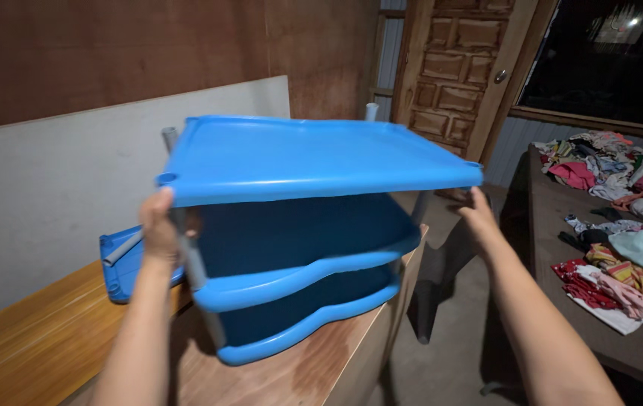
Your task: The person assembles a blue plastic three-tier shelf by inserting gray cylindrical legs into the corners of each shelf layer. They stack the shelves in sequence, aligning the legs and pressing them into place to form a stable unit.
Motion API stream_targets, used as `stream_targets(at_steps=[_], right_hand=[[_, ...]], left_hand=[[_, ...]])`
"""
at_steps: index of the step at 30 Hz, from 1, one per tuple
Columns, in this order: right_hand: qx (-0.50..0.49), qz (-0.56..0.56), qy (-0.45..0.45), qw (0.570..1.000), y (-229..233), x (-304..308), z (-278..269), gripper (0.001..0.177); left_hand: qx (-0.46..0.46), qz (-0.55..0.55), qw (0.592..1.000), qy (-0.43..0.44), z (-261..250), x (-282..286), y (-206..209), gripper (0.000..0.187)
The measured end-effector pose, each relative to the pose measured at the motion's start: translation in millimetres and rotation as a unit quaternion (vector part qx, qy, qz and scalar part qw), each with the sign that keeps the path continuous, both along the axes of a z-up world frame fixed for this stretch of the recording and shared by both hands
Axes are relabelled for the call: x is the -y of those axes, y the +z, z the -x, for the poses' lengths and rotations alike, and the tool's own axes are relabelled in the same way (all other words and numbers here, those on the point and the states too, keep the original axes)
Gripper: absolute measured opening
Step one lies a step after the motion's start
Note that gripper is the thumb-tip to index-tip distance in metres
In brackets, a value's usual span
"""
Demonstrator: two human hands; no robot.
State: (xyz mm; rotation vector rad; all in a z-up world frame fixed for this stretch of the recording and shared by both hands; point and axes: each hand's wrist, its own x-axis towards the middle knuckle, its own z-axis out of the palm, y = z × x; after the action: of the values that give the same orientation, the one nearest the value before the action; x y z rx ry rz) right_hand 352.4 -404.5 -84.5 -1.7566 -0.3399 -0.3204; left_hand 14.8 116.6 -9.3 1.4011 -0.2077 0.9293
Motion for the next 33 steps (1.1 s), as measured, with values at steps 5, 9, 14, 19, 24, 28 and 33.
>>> stream_targets(at_steps=[5,9,14,19,24,28,33], right_hand=[[-0.121,-0.018,0.079,0.989,18.0,-36.8,-22.6,0.065],[-0.115,-0.043,0.179,0.976,23.2,-58.0,-27.8,0.061],[-0.094,-0.173,0.298,0.934,31.5,-50.4,6.6,0.047],[-0.077,-0.265,0.412,0.868,37.1,-28.9,48.5,0.045],[-0.09,-0.306,0.369,0.873,27.3,-41.6,81.0,0.043],[-0.099,-0.283,0.292,0.908,33.6,-59.5,124.3,0.041],[-0.086,-0.257,0.25,0.929,40.5,-90.8,174.4,0.045]], left_hand=[[-0.008,0.008,1.0,0.016,1.8,3.2,2.9,0.052],[-0.027,-0.014,0.998,0.063,10.7,8.2,7.0,0.053],[0.016,0.032,0.993,0.111,-4.7,-5.2,-5.5,0.053],[0.018,0.005,0.985,0.169,-49.8,-43.6,-8.4,0.058],[-0.218,-0.049,0.904,0.365,-80.8,-70.1,13.9,0.07],[-0.201,-0.084,0.858,0.465,-69.1,-19.5,20.3,0.085],[0.015,-0.243,0.871,0.426,-29.1,155.8,5.4,0.078]])
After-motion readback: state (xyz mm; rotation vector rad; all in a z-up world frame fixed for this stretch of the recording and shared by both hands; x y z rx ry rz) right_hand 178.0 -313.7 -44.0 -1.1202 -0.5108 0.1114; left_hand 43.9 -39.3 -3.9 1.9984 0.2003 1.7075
